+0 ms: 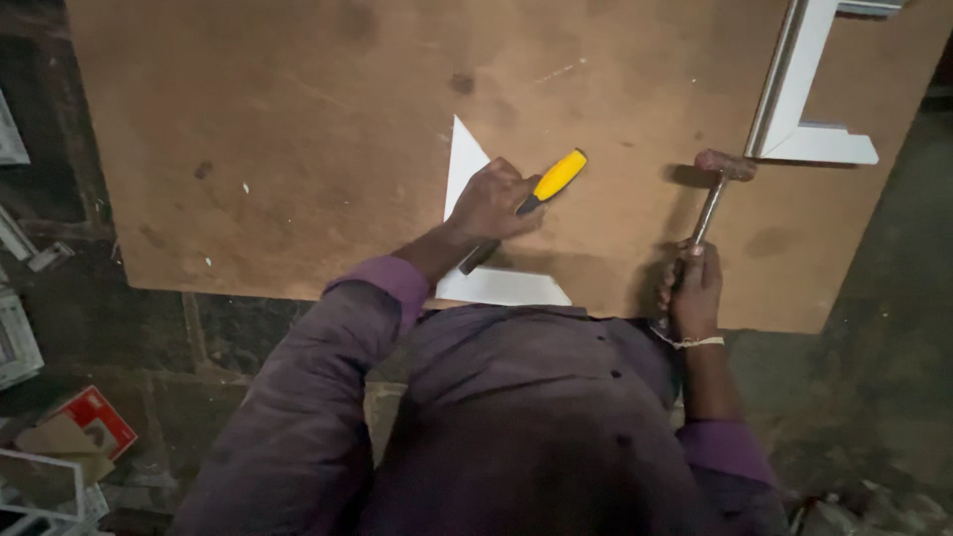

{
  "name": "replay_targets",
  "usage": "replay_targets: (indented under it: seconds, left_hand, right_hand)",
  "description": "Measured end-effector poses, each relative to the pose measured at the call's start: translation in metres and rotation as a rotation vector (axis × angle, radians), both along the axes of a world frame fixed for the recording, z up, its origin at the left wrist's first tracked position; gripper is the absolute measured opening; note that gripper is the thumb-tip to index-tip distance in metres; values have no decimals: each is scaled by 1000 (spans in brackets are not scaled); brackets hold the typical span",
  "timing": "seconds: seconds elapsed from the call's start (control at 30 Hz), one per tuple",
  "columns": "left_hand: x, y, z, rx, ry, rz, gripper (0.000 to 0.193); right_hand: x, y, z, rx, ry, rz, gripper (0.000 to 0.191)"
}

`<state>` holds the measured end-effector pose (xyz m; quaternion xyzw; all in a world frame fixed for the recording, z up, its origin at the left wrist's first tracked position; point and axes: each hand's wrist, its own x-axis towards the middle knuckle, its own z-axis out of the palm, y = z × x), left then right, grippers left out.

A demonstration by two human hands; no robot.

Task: The person holds a chisel against the edge of a cut white foam letter on the workbench and taps it with a mallet to trim the edge. They reposition and turn the letter, work on additional foam letters, and at one point hold two letter pieces together while continuing to chisel.

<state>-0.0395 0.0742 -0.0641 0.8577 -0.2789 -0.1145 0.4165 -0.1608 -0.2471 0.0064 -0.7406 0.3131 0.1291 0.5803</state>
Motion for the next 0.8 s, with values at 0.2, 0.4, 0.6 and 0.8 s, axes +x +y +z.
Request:
replay_targets:
  seconds: [0.2,0.4,0.6,0.8]
  left_hand:
    - [-3,-1,-7,-171,-162,127,39]
    - [-6,-4,-4,-148,-214,108,42]
    - [-3,-5,-7,-94,-194,37,42]
    - [-3,-4,-5,-34,-133,-82,39]
  right_hand:
    - [-1,5,-5,21,-8,37,36]
    - [-6,10,-6,46,-5,26,35]
    - [10,6,1,-33,-70,-15,33]
    - [30,19,-19,-111,-123,45,32]
